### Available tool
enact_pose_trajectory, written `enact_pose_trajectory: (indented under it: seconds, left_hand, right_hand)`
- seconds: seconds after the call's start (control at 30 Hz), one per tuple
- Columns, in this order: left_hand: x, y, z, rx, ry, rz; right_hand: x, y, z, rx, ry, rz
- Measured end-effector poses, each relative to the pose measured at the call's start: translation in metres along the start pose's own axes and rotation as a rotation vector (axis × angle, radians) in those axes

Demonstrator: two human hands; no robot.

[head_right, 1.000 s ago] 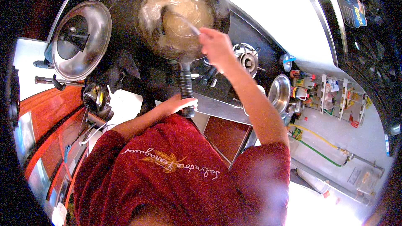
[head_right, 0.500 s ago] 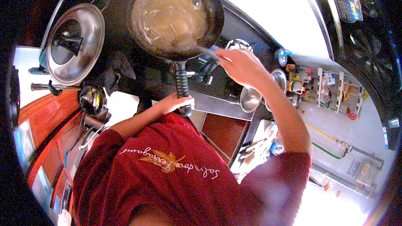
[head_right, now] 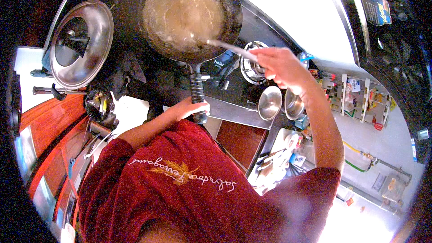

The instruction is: The person stirs a thick, translucent mixture in a pan on a stove using a spatula, briefly leaves the pan to retrieve a small bowl, and pours a liquid into the mixture.

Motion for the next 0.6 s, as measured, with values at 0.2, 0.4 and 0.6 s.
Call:
enact_pose_trajectory:
  seconds: [0.2, 0.4, 0.6]
  left_hand:
    - [0.002, -0.007, 0.002, 0.004, -0.01, -0.009]
    - [-0.005, 0.011, -0.009, 0.038, 0.016, -0.01]
    - [0.001, -0.002, 0.002, 0.021, -0.008, -0.03]
  right_hand:
    - [-0.074, -0.006, 0.012, 0.583, 0.105, -0.499]
    - [-0.069, -0.016, 0.095, 0.404, 0.282, -0.051]
    - [0.005, 0.008, 0.018, 0.028, -0.005, 0.23]
Point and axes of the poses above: each hand's wrist, its own z-axis towards the middle knuckle, its own x-axis out of the back of the hand, y = z × x, the point moved 1 cm from there along z, towards the middle knuckle, and after that the axes turned 7 degrees about y, right-handed, at the moved point
